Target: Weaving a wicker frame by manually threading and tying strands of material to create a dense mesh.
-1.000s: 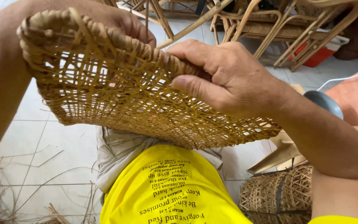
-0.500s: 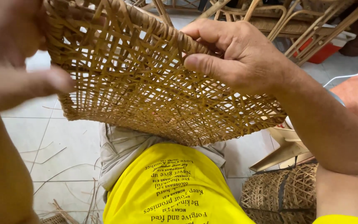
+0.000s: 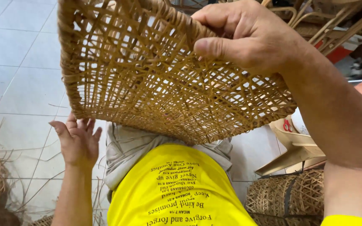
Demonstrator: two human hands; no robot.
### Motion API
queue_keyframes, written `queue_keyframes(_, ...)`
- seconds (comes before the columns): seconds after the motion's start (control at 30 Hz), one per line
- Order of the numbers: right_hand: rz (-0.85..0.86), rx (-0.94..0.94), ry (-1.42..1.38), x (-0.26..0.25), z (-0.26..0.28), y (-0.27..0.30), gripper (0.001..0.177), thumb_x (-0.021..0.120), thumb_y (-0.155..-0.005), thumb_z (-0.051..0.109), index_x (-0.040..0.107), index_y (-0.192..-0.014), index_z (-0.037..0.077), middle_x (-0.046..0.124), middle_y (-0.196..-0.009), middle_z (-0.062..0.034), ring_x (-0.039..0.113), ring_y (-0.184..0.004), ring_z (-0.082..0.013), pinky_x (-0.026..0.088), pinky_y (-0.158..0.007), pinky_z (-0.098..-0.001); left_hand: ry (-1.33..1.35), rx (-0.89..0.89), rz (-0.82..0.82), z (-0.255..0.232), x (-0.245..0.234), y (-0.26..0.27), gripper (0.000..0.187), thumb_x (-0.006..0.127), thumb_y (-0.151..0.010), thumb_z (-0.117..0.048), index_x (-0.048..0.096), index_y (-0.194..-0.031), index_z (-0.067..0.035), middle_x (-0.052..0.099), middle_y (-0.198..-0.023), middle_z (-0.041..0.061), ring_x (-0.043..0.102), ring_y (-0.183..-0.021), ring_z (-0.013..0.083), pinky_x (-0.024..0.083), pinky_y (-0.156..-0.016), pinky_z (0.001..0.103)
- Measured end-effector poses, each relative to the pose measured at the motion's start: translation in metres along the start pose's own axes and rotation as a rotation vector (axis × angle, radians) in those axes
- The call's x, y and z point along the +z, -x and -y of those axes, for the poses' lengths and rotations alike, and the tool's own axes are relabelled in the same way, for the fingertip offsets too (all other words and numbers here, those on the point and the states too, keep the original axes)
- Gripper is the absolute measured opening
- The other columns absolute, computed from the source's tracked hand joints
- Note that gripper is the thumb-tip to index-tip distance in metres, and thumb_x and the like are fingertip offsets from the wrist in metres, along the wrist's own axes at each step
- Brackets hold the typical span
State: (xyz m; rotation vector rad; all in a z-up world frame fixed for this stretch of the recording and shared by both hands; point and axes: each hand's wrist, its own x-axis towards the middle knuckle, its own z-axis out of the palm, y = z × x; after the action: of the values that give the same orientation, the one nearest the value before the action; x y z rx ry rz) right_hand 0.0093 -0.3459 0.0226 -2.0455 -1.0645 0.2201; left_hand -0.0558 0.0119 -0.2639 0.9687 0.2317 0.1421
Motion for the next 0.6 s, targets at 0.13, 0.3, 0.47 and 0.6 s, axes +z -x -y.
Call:
queue_keyframes(0.13,0.04,-0.012,0.067,0.002,0.031,-0.003,0.031,0.063,-0.101,-0.005,0.063,-0.132,-0.007,0.065,-0.098,-0.0069,0.056,-0.076,-0.0121,0.043,-0.065,-0.0206,0.119,0.06,0.056,-0.022,0.029,-0.005,0.108,0.038,-0.074,-0.081,0.039,-0.153,-0.007,0.044,-0.152,0.012,0.044,-0.138,0.0272,0.034,-0.121,0.049)
queue_keyframes(0.3,-0.017,-0.56,0.656,0.034,0.054,0.004,0.024,0.082,-0.091,-0.002,0.079,-0.114,-0.001,0.072,-0.076,-0.0039,0.057,-0.051,-0.0138,0.05,-0.047,-0.0278,0.306,0.286,0.708,-0.029,0.011,-0.065,0.047,0.089,-0.088,-0.059,0.06,-0.103,-0.024,0.056,-0.105,-0.011,0.048,-0.104,0.0039,0.036,-0.103,0.031)
queue_keyframes(0.47,-0.115,-0.671,0.845,0.126,-0.02,0.028,0.014,0.072,-0.101,0.011,0.077,-0.114,0.008,0.082,-0.112,-0.0083,0.081,-0.1,-0.0208,0.065,-0.068,-0.0282,0.278,0.107,0.243,0.003,-0.022,-0.14,0.042,0.046,-0.105,-0.052,0.059,-0.096,-0.013,0.062,-0.087,0.001,0.06,-0.069,0.012,0.052,-0.062,0.026)
queue_keyframes(0.6,-0.167,-0.582,0.832,0.172,-0.077,0.043,0.022,0.071,-0.101,0.024,0.078,-0.118,0.012,0.08,-0.121,-0.0067,0.078,-0.104,-0.0188,0.064,-0.079,-0.0303,0.03,0.088,0.295,0.037,-0.035,-0.168,0.082,0.037,-0.095,-0.064,0.04,-0.155,-0.007,0.048,-0.156,0.03,0.059,-0.139,0.0444,0.06,-0.11,0.056)
